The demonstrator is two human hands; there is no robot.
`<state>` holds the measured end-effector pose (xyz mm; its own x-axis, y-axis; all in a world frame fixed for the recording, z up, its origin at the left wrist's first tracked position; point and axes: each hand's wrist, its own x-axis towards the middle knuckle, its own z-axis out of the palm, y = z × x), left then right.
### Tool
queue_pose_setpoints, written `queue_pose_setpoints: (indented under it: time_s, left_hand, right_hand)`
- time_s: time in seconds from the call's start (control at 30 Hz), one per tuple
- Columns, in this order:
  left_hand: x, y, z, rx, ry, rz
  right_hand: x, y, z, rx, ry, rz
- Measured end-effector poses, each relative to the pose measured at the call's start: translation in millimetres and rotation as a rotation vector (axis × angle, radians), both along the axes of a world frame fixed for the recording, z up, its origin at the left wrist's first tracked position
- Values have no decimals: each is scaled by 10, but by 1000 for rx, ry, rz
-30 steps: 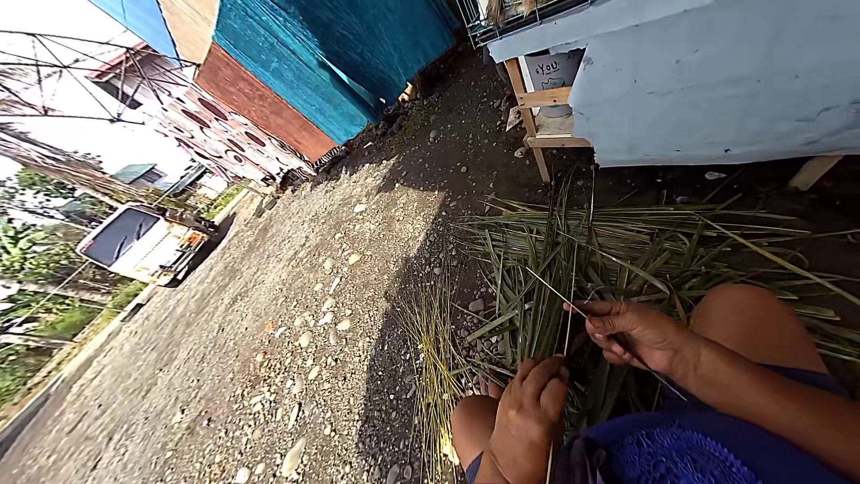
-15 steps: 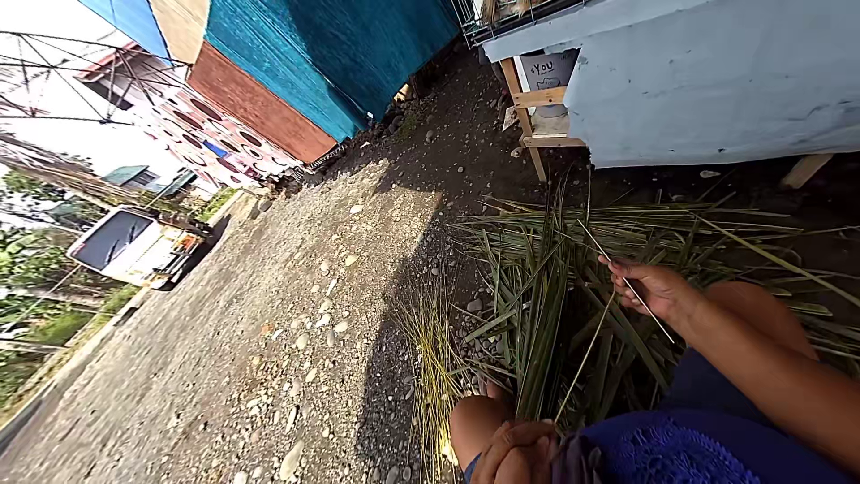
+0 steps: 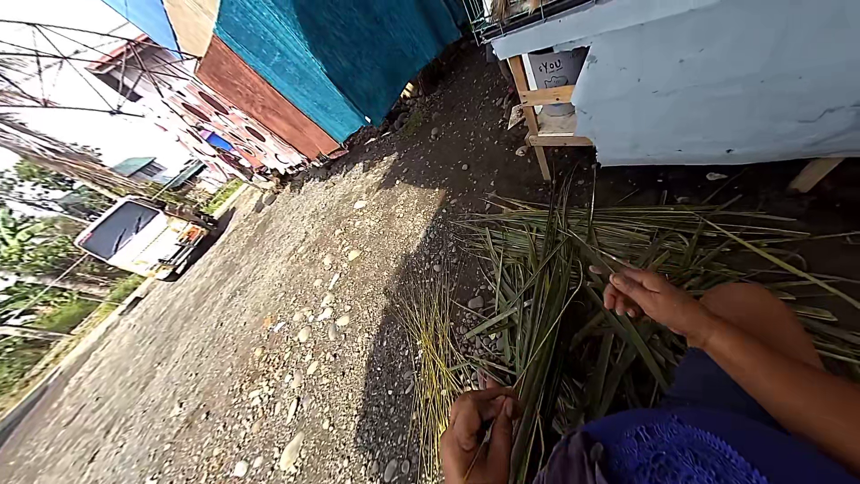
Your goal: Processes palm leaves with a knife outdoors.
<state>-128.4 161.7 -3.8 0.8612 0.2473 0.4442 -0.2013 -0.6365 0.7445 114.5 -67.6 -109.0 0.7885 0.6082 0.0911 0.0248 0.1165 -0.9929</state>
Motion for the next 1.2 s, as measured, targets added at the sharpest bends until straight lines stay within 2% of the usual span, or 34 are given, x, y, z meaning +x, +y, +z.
queue_pose_setpoints:
  time_s: [0.2,0.43,0.63,0.73,0.83,0.93,1.07,1.2]
  left_hand:
    - [-4,-9,51,-58,14,-35]
    - [-5,10,55,-92,16,-54]
    - [-4,14,-9,-85,16,-52]
    - [6,-79,-50,44,20,-135]
    - [15,-290,-59,334,4,-243]
    - [58,-383,-128,520,-27,-364]
    - [152,-463,-93,736,8,-395]
    - [262,-513,-77,832,21,-439]
  right_hand:
    - [18,85,-14,-69,120,72]
    - [-14,167,-160,-260,-66,115]
    - [-73,200,-218,-337,-250,47]
    - [-91,253,-276,-475,-381,-40]
    - [-115,361,-309,-583,-387,-134]
    - [-103,488,-349,-602,-373,-213]
    - [-9,656,-363,-558,-231,-282]
    - [36,804,-194,-546,94,-312]
